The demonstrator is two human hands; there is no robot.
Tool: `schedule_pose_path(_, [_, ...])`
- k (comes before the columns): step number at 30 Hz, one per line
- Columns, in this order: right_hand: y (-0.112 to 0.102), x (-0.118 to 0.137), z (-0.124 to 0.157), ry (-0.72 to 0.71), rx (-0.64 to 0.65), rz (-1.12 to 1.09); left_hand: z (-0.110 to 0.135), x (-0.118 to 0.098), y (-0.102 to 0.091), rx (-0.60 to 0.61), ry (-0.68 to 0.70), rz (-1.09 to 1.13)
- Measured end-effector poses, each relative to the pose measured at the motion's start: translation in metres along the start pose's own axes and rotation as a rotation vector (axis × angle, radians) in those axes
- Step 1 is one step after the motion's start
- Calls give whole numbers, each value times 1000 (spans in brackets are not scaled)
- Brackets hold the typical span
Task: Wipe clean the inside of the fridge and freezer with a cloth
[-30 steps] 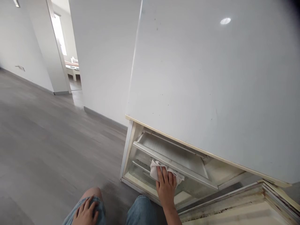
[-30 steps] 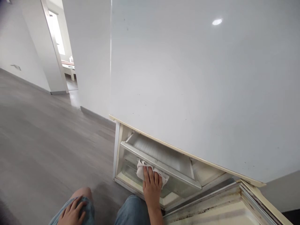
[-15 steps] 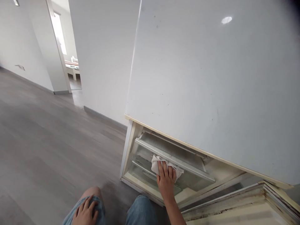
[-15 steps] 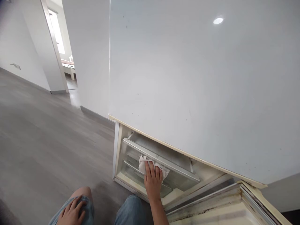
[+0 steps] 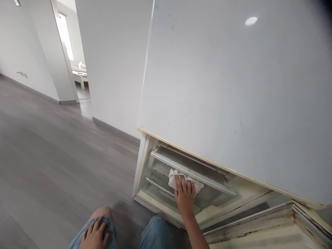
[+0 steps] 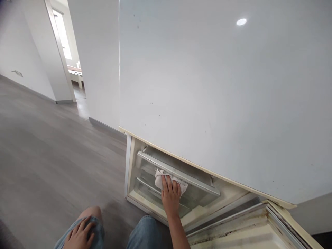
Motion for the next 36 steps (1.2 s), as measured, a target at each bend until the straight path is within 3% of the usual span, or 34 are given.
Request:
schedule_pose_path(8, [24, -13, -12, 3, 46, 34, 0, 0, 1, 2, 2, 10])
schedule_pose_path(13, [25, -15, -13, 25, 69, 11, 2, -2, -2, -1, 7, -3])
schedule_pose_path(23, [32, 18, -30, 135, 117, 21, 3, -5, -7, 24, 13, 0])
schedule_pose_path(25, [36, 18, -25, 105, 125, 5, 3, -7, -8, 15, 24, -1])
schedule_pose_path(31, [39, 9, 7, -164, 240, -98, 5, -5, -4, 8, 14, 4])
schedule_pose_path(33, [38, 10, 1, -142, 197, -50, 6, -3, -2, -1, 10, 13])
schedule_pose_path(36, [36, 21, -35, -69, 81, -14, 8, -2, -2, -23, 7, 12])
Point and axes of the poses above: each hand's wrist, its own z-axis away from the middle knuckle, its own y-axis out of the palm, x = y × z, the point moved 1 cm from there along -z, towards the middle knuckle, and after that the axes turned 8 degrees about -x, right-handed, at the moved point
